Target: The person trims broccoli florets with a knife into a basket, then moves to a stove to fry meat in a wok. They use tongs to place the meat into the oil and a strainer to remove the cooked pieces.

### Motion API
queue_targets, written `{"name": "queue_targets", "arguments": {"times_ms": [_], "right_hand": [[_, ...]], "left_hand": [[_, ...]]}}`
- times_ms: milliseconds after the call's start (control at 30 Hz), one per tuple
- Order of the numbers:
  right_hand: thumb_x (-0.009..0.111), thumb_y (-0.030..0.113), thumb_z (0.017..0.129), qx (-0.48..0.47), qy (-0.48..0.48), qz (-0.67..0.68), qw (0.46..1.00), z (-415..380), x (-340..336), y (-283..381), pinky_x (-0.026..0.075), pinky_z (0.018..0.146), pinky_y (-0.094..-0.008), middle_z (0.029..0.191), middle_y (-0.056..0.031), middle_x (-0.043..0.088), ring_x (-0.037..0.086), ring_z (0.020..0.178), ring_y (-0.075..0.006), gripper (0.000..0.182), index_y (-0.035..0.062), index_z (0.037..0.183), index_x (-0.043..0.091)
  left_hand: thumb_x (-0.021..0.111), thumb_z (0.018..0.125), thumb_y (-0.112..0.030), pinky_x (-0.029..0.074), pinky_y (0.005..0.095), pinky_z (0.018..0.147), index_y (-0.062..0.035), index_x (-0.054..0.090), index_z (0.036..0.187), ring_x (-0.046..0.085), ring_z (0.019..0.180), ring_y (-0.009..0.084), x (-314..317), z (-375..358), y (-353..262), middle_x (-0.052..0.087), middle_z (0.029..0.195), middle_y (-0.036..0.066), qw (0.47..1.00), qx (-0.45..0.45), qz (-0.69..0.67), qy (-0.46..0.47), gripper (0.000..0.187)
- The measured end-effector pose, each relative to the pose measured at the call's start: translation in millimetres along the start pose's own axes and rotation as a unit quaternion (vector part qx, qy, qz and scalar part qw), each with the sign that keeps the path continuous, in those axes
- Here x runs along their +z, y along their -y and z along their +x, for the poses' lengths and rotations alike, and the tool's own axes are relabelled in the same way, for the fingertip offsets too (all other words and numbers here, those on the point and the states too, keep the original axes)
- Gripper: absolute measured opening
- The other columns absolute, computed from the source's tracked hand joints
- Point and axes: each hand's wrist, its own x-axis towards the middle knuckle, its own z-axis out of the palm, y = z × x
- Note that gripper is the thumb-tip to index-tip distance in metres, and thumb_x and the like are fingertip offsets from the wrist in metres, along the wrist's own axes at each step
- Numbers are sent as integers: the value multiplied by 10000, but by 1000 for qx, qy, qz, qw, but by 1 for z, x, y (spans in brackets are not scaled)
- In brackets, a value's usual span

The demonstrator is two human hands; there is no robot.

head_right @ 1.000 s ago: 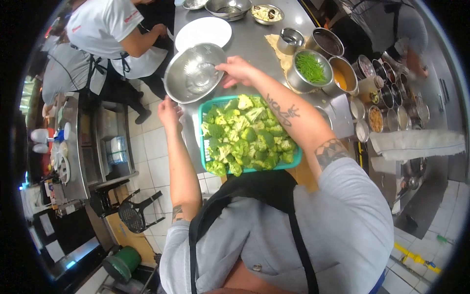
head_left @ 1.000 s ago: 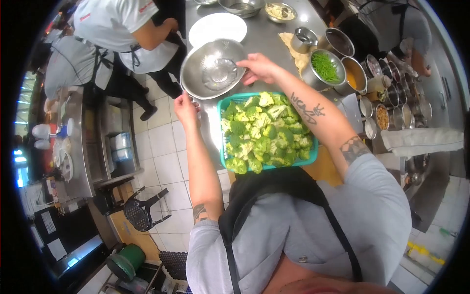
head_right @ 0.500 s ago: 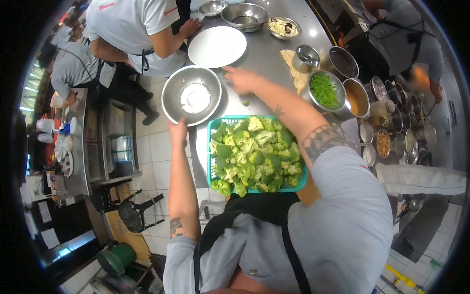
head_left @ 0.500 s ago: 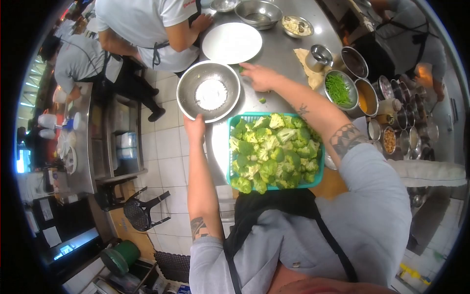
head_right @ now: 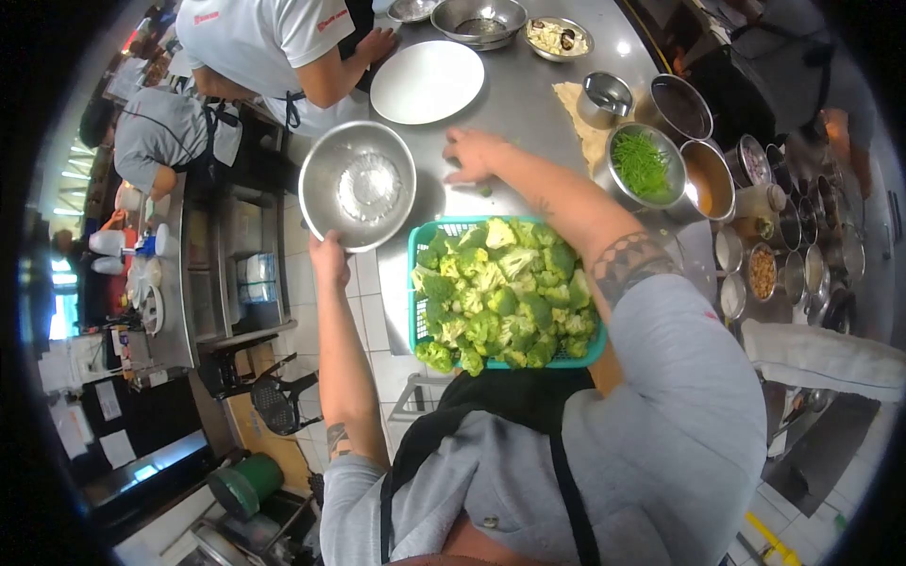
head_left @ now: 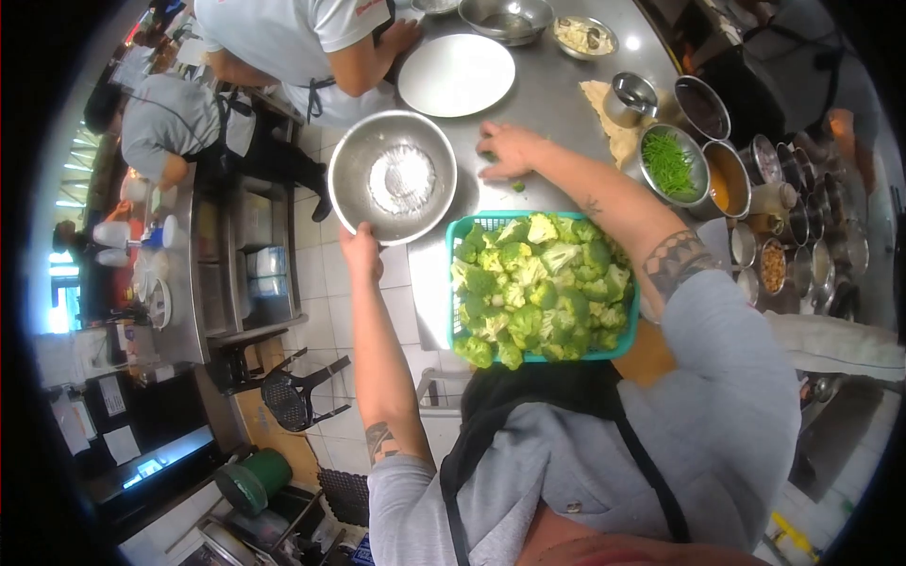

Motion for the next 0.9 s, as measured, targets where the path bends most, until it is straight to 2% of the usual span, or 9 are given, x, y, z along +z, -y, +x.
{"name": "queue_targets", "arguments": {"times_ms": [100,167,233,367,567,633,800,833,900], "right_hand": [[702,265,831,-79,36,-60,994,-31,12,3,460,1033,-455,1419,-110,433,482,1236,-342,366,143,1175,669],[683,143,813,-56,62,-38,996,-42,18,-7,473,1011,-444,1404,-104,439,481,1227,-333,286,129,1099,684],[620,-53,761,-37,16,16,999,-62,28,-21,494,970,-423,1358,-115,475,507,1193,-336,232,90,923,702],[632,-80,722,121,-90,117,982,-81,41,-48,484,987,-401,1288,-152,547,560,1157,-354,210,78,829,720],[642,-86,688,329,-271,263,866,-154,-16,-27,496,956,-373,1059,-177,663,626,1085,-336,241,77,835,741],[648,-81,689,260,-392,178,865,-195,-18,-23,496,961,-367,1061,-172,658,631,1088,-316,229,70,833,740],[584,-170,703,136,-257,292,911,-233,-40,100,455,1048,-387,1339,-159,520,529,1247,-352,321,59,896,699],[576,-165,714,72,-244,263,931,-230,-28,121,483,1002,-374,1367,-125,523,550,1237,-322,343,68,931,704],[584,-104,758,39,-138,193,971,-223,-19,154,467,1041,-397,1370,-147,521,511,1289,-334,328,70,1006,709]], "left_hand": [[517,868,-23,617,424,697,37,491,1305,679,932,300,-2,-7,-36,628,1115,178,999,14,27,32,442],[503,854,-11,558,353,592,13,535,1224,629,761,201,18,-18,-66,625,959,114,998,19,12,63,372],[506,855,-15,553,343,591,18,539,1222,631,771,199,44,-16,-74,627,950,112,993,22,41,108,369],[513,853,-26,569,348,571,30,530,1236,667,755,233,113,-2,-70,651,1018,165,980,65,78,172,387],[474,860,-14,642,404,604,55,471,1279,712,815,313,206,1,-52,634,1109,218,967,29,86,240,424],[472,862,-15,639,407,622,66,484,1271,715,817,325,226,3,-39,646,1095,220,961,-6,92,261,417],[511,866,-70,614,404,608,93,556,1185,726,870,329,260,13,-3,682,1026,267,918,-42,229,321,361],[555,869,-143,599,398,676,102,616,1083,735,821,327,264,20,5,683,1007,316,849,123,451,248,331],[561,873,-167,595,392,718,111,629,1037,732,751,330,265,30,3,685,973,323,806,173,514,237,330]]}}
